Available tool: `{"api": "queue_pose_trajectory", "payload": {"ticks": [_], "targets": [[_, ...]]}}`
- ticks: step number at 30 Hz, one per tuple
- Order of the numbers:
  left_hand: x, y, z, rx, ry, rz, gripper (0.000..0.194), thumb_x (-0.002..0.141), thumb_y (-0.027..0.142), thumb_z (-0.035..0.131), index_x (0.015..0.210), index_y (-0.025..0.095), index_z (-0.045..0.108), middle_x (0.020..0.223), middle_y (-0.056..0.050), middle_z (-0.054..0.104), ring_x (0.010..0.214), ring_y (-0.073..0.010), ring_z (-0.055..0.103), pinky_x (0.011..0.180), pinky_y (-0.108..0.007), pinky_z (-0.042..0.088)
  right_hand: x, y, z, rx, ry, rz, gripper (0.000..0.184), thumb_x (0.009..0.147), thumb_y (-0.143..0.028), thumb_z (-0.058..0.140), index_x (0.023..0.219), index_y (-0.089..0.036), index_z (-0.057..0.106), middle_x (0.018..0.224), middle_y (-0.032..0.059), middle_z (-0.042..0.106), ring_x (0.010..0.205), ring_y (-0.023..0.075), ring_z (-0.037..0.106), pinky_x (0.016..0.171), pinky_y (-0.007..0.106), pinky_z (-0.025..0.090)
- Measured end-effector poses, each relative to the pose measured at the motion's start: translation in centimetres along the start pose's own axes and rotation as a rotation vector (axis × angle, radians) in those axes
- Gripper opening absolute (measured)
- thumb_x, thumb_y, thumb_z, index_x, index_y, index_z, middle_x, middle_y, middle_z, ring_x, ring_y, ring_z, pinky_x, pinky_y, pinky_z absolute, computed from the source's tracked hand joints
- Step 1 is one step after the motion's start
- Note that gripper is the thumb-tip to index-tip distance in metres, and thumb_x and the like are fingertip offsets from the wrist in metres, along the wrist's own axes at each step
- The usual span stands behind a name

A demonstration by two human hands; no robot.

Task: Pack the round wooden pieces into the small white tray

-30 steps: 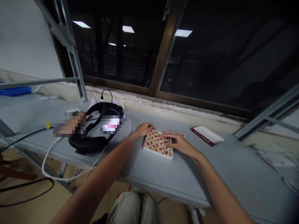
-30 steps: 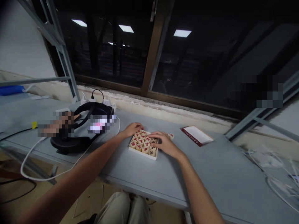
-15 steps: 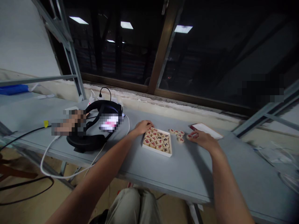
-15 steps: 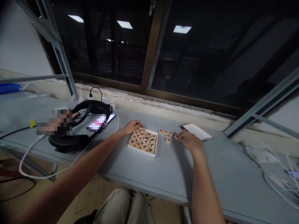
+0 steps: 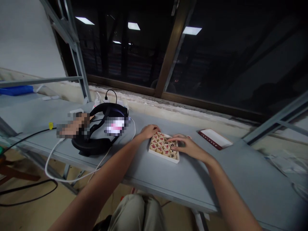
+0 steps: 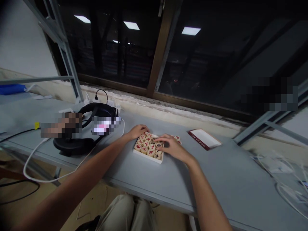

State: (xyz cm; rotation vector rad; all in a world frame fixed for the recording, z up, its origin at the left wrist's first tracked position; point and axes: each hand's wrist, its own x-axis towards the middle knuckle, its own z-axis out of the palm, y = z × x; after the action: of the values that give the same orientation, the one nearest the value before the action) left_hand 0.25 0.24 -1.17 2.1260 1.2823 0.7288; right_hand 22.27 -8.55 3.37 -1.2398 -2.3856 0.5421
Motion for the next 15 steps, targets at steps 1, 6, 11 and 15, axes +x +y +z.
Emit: {"api": "queue_pose_trajectory", "payload": {"ticks": [1, 6, 11, 15], "targets": [[0.0, 0.0, 0.0, 0.004, 0.003, 0.003, 0.032, 0.087, 0.022, 0.040, 0.092, 0.016, 0.071, 0.097, -0.004, 0.070, 0.089, -0.0156, 0.062, 0.077, -0.021, 0.045, 0.2, -0.3, 0.4, 0.013, -0.017, -0.027, 0.024, 0.080, -0.037, 0.061, 0.101, -0.029, 0.069, 0.107, 0.0033, 0.060, 0.104, 0.0213, 0.055, 0.092, 0.031, 0.042], [0.1, 0.0, 0.0, 0.015, -0.003, 0.011, 0.032, 0.087, 0.023, 0.039, 0.092, 0.017, 0.070, 0.098, -0.003, 0.070, 0.091, -0.0149, 0.062, 0.081, -0.021, 0.045, 0.5, -0.1, 1.2, 0.053, -0.039, -0.049, 0.023, 0.079, -0.036, 0.065, 0.100, -0.029, 0.069, 0.109, 0.0036, 0.056, 0.109, 0.0206, 0.051, 0.098, 0.031, 0.037], [0.0, 0.2, -0.1, -0.001, 0.001, 0.006, 0.032, 0.086, 0.024, 0.040, 0.091, 0.016, 0.071, 0.095, -0.003, 0.070, 0.089, -0.0153, 0.062, 0.079, -0.021, 0.046, 0.7, -0.8, 1.0, 0.088, -0.004, -0.046, 0.023, 0.076, -0.040, 0.066, 0.093, -0.026, 0.070, 0.107, 0.0040, 0.059, 0.105, 0.0223, 0.053, 0.095, 0.034, 0.039], [-0.2, 0.3, -0.1, -0.022, 0.005, -0.018, 0.032, 0.086, 0.022, 0.040, 0.091, 0.015, 0.071, 0.093, -0.004, 0.071, 0.086, -0.0158, 0.062, 0.076, -0.022, 0.046, -0.6, 1.0, -1.5, 0.105, 0.083, 0.156, 0.034, 0.074, -0.049, 0.061, 0.093, -0.021, 0.068, 0.092, 0.0052, 0.064, 0.085, 0.0218, 0.058, 0.077, 0.032, 0.046]]}}
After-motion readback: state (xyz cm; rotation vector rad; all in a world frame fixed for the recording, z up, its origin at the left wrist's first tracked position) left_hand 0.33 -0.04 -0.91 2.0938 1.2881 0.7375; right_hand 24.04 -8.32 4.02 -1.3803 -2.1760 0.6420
